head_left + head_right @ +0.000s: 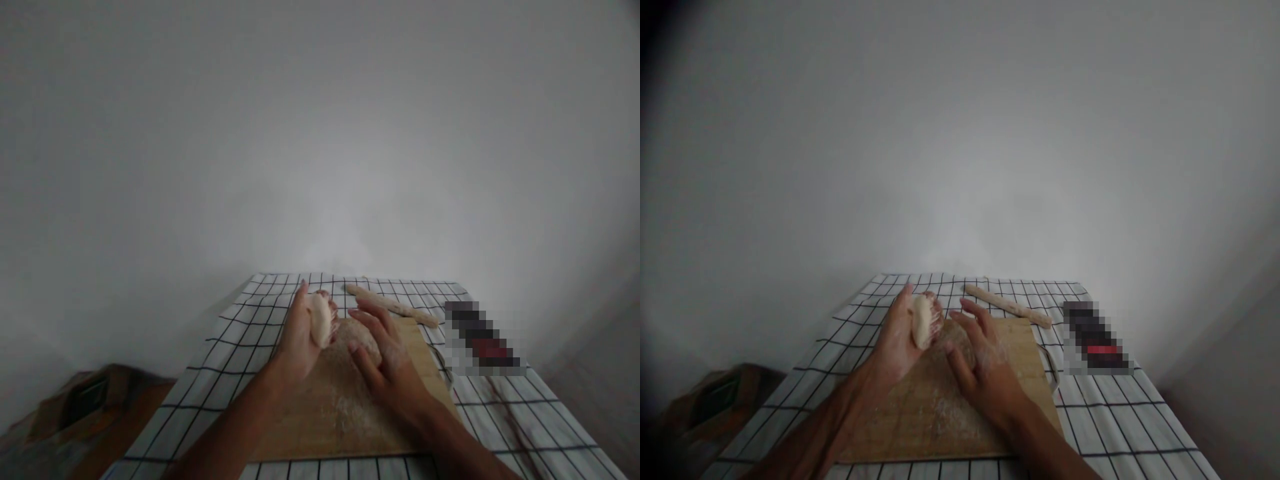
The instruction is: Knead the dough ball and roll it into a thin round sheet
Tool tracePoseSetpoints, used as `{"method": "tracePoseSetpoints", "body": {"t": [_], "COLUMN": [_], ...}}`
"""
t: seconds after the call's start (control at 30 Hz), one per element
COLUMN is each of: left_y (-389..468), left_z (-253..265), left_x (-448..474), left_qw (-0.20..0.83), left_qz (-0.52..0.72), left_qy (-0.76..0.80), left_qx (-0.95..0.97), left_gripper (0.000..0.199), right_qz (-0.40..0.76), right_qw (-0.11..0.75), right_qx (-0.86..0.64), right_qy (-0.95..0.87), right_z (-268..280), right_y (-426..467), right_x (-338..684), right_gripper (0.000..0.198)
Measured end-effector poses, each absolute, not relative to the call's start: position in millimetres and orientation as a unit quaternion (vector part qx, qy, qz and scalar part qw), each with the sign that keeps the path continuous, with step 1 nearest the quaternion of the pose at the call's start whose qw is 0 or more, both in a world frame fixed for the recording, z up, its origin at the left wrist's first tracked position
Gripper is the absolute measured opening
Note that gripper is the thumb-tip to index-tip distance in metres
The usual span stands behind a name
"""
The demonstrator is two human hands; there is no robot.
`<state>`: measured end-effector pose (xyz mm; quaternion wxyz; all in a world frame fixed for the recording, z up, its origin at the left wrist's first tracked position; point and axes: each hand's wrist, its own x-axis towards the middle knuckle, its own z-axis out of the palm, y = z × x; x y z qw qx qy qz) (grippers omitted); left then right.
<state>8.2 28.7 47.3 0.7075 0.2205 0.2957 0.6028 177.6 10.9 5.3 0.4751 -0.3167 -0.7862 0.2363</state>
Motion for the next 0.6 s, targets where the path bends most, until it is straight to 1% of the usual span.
{"method": "tracePoseSetpoints", "body": {"t": [0.1, 0.17, 0.27, 0.3, 0.37, 0.43, 0.47, 0.53, 0.6], "left_y": [21.3, 14.9, 8.2, 7.0, 5.1, 2.7, 1.2, -1.1, -0.6], "left_z": [44.3, 42.5, 39.1, 37.8, 35.8, 35.1, 35.3, 35.8, 35.5], "left_x": [20.0, 28.7, 37.8, 39.6, 41.7, 42.6, 42.6, 41.3, 38.1], "left_qw": [0.753, 0.782, 0.811, 0.812, 0.797, 0.735, 0.683, 0.568, 0.486], "left_qz": [0.564, 0.526, 0.468, 0.455, 0.432, 0.425, 0.432, 0.46, 0.494], "left_qy": [0.243, 0.207, 0.153, 0.147, 0.167, 0.246, 0.296, 0.38, 0.417], "left_qx": [0.236, 0.263, 0.315, 0.334, 0.388, 0.468, 0.509, 0.567, 0.587], "left_gripper": [0.051, 0.057, 0.066, 0.068, 0.067, 0.062, 0.058, 0.051, 0.049], "right_qz": [0.109, 0.054, 0.041, 0.056, 0.105, 0.186, 0.241, 0.339, 0.412], "right_qw": [0.446, 0.441, 0.472, 0.496, 0.554, 0.6, 0.61, 0.611, 0.602], "right_qx": [-0.296, -0.308, -0.351, -0.361, -0.369, -0.386, -0.398, -0.412, -0.411], "right_qy": [-0.837, -0.841, -0.808, -0.788, -0.739, -0.676, -0.641, -0.585, -0.547], "right_z": [7.9, 10.3, 14.3, 15.4, 16.3, 14.5, 12.4, 6.4, -0.3], "right_y": [8.8, 11.7, 21.0, 24.8, 32.7, 41.0, 45.1, 53.0, 58.9], "right_x": [177.7, 179.2, 185.4, 188.3, 193.9, 197.8, 198.8, 198.9, 197.1], "right_gripper": [0.056, 0.061, 0.063, 0.059, 0.043, 0.025, 0.021, 0.029, 0.038]}}
